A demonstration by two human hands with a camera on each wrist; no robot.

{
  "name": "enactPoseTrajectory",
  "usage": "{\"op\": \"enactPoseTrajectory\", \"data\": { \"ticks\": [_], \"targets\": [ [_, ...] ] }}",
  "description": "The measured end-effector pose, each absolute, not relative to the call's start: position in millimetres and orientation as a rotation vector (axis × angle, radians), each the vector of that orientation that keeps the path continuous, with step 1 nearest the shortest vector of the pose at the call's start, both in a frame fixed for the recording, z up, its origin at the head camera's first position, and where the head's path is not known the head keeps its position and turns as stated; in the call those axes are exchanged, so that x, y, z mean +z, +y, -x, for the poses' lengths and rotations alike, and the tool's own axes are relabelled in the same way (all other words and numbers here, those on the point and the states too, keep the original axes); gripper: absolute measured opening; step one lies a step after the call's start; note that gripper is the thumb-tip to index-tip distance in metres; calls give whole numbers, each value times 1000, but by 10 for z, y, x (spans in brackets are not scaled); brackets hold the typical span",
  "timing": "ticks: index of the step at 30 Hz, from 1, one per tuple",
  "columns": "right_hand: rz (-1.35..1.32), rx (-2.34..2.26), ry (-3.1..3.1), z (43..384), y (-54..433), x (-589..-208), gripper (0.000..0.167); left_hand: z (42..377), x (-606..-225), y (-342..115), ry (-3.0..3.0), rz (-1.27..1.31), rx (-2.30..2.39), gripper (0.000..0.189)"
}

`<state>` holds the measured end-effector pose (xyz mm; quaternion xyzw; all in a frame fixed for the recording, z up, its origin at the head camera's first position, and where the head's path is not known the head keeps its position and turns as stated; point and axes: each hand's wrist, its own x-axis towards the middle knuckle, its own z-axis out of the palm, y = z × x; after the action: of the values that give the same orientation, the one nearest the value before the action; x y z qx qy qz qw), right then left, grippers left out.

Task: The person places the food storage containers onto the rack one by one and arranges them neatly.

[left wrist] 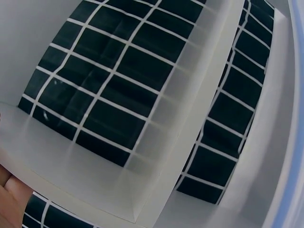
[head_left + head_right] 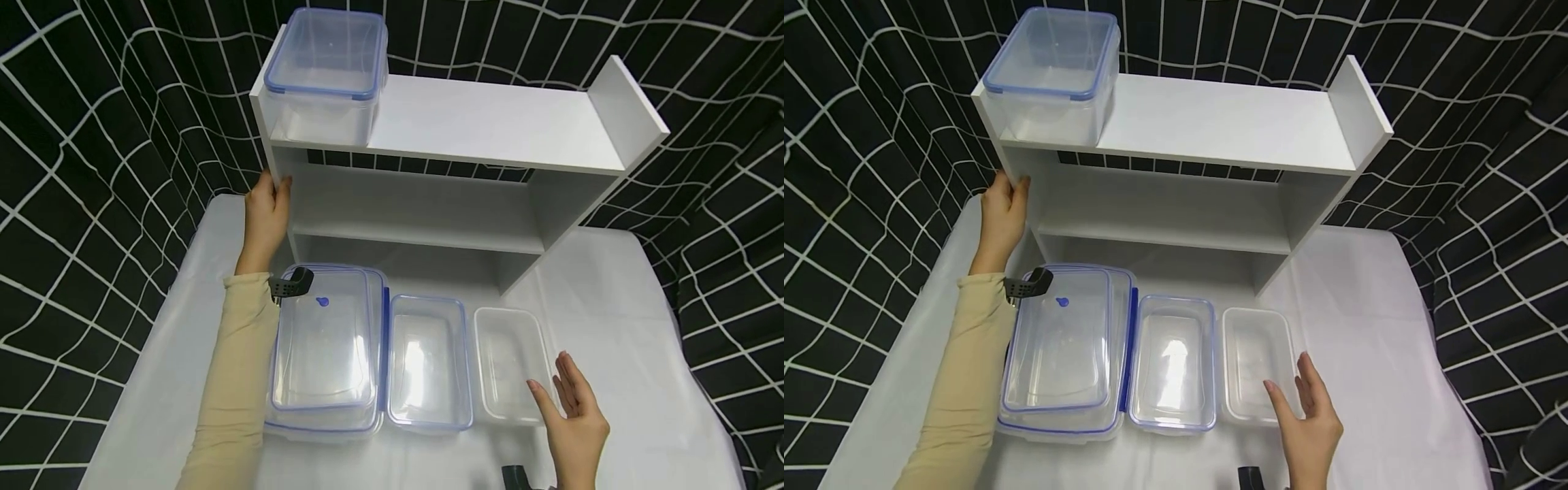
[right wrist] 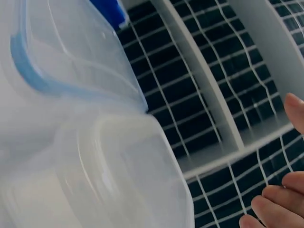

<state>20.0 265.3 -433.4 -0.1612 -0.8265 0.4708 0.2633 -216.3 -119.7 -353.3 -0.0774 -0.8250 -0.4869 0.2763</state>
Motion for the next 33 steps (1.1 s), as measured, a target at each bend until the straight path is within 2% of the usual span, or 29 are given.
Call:
{"op": "enactPoseTrajectory", "data": {
  "ticks": [12,19,27,33],
  "targets": [
    [575,1096,-2398,-307,2983,-4447,68,2191,-3505,-1156,-2238,184,-1284,21],
    [727,1120,-2512,-415,3125,-4617,80,2172,-3515,-1187,-2234,168,-1302,22],
    [673,1231,-2301,-396,3159,-5112,66,2158,-3521,-1167,-2251,192,-1303,20],
    [550,1392,-2171,-246,3069,-5201,59,2173,-3496,-1198,-2249,166,-1295,20]
  ]
}}
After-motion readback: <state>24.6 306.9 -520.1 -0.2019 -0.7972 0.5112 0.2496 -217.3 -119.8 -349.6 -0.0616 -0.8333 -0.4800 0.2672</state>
